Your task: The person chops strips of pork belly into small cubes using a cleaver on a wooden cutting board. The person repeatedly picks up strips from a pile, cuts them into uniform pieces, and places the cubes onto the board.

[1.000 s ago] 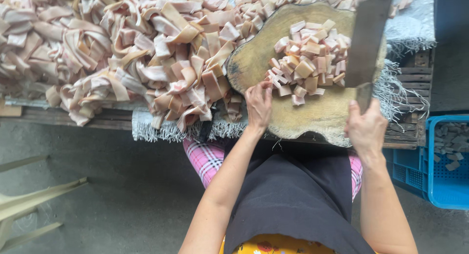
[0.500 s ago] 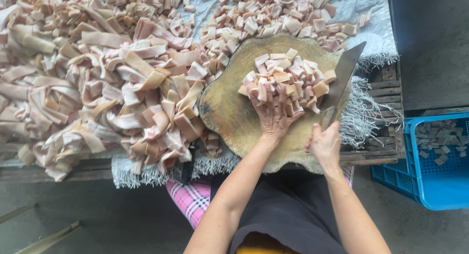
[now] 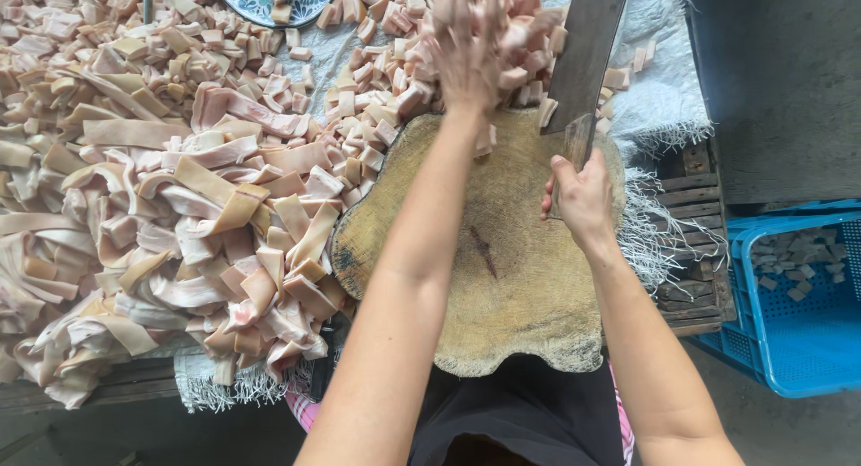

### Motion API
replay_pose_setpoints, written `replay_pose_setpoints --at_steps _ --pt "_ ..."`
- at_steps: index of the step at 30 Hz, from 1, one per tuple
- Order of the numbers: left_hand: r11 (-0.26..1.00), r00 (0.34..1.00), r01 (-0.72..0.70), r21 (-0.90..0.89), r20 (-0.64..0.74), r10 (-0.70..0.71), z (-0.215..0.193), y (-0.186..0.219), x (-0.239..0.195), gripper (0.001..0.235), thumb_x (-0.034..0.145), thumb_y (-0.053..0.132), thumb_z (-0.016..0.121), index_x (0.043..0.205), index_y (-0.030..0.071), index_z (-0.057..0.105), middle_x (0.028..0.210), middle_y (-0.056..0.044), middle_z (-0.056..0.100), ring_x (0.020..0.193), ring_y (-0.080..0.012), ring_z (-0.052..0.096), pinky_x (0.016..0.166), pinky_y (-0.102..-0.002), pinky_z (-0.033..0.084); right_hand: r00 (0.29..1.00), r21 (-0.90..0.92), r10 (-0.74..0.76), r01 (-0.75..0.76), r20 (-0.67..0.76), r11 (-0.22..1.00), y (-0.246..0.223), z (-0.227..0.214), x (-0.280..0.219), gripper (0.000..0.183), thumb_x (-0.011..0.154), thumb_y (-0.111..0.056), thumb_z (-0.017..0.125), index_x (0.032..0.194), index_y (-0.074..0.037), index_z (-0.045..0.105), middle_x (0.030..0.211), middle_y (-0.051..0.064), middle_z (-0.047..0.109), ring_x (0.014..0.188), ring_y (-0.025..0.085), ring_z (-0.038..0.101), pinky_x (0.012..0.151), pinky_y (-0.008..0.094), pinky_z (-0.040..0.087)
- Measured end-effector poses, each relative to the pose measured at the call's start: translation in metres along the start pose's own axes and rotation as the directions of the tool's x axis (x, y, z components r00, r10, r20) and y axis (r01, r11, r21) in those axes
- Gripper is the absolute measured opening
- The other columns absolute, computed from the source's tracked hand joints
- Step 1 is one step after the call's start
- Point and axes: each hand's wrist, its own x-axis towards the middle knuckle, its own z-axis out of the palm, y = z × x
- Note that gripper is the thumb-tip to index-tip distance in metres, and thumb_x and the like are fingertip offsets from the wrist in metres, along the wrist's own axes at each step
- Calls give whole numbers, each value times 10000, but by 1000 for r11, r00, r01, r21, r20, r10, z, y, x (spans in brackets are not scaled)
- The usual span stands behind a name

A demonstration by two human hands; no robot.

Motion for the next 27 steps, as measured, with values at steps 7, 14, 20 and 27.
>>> replay_pose_setpoints --at_steps 7,14,20,27 --pt "961 966 -48 -274 233 115 -93 -53 -53 499 1091 261 679 1529 235 441 1421 -77 506 1176 -262 600 1002 -388 541 992 -415 -128 111 -14 903 8 -20 -35 273 1054 -191 598 1178 22 480 702 127 643 578 237 665 497 380 541" --pt "785 566 -573 -237 578 588 -118 -40 -146 916 805 -83 528 1545 419 327 1627 -38 285 1453 -328 249 1198 -558 216 955 -868 -297 145 -3 474 58 -11 35 325 1039 -109 576 1289 59 453 773 186 666 606 313 664 528 452 540" --pt "914 860 -258 313 506 69 -80 -98 -46 896 716 -161 492 1420 394 491 1502 -100 485 1349 -356 372 1012 -470 364 951 -908 -297 195 83 371 76 -2 25 469 973 -124 584 1373 49 409 777 194 643 570 254 599 487 388 510" --pt "978 956 182 -104 250 -152 -164 -127 -70 316 1004 144 638 1320 134 636 1256 -153 608 1190 -313 531 1014 -440 440 959 -604 -122 256 255 755 49 -7 -95 416 994 -192 578 1341 24 503 770 212 677 565 292 631 479 377 512"
